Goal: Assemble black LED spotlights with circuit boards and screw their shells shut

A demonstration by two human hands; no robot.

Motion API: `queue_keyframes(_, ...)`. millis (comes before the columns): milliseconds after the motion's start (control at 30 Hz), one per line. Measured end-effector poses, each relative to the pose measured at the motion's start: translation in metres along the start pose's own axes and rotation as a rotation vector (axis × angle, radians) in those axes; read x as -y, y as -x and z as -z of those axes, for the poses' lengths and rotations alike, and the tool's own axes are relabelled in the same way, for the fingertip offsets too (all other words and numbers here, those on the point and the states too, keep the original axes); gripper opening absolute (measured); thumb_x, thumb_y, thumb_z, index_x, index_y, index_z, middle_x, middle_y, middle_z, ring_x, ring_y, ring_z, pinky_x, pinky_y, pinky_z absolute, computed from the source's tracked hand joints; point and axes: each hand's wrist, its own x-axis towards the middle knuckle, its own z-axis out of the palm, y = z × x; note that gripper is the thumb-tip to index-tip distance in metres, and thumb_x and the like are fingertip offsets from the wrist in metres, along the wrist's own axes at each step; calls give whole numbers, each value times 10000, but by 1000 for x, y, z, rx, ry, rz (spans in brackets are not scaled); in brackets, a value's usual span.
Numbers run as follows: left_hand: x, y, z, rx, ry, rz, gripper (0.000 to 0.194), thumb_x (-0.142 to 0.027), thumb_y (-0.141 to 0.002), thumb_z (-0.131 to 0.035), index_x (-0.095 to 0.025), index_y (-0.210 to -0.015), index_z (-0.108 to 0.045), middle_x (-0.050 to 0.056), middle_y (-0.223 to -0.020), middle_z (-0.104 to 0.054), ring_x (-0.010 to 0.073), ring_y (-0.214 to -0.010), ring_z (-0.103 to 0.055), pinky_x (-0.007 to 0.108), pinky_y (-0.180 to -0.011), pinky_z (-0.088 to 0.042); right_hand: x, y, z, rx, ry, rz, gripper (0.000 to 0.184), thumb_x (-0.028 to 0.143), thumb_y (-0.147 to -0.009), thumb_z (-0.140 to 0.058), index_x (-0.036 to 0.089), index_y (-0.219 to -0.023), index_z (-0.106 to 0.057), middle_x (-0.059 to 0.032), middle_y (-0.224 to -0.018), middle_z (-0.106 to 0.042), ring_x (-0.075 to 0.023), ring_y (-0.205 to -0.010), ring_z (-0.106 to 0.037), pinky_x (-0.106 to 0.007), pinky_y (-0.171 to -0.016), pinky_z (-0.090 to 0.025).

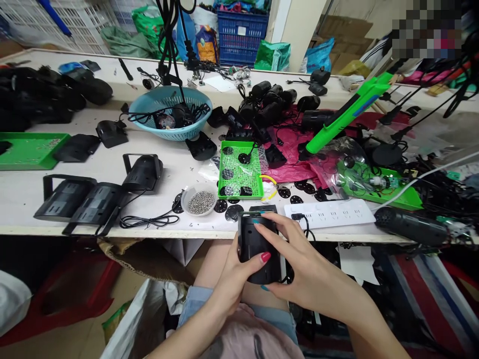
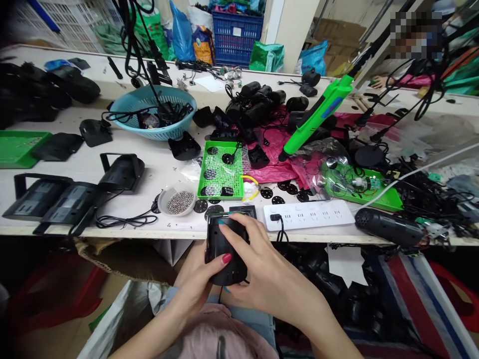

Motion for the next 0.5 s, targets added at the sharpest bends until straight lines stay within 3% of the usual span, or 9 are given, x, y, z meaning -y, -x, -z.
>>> queue_keyframes(233,0,-1,2,43,7,-2,693,-325,-728,-855,-225,-1362,-595,106,-1344,-671,326,-1275,-586,419,-1063,-475,-2,1,2,-6,15,23,888,139,-805,-626,300,-1573,-210,-125,-1584,-217,-299,-1518,-213,-531,-1177,-397)
queue_keyframes(500,-2,2,-4,-3,34,9,717,-310,-688,-876,-207,-1345,-606,117,-1301,-693,344,-1253,-599,426,-1037,-488,-5,0,1,5,12,6,897,142,-805,-641,310,-1574,-211,-109,-1601,-201,-287,-1530,-186,-518,-1194,-377)
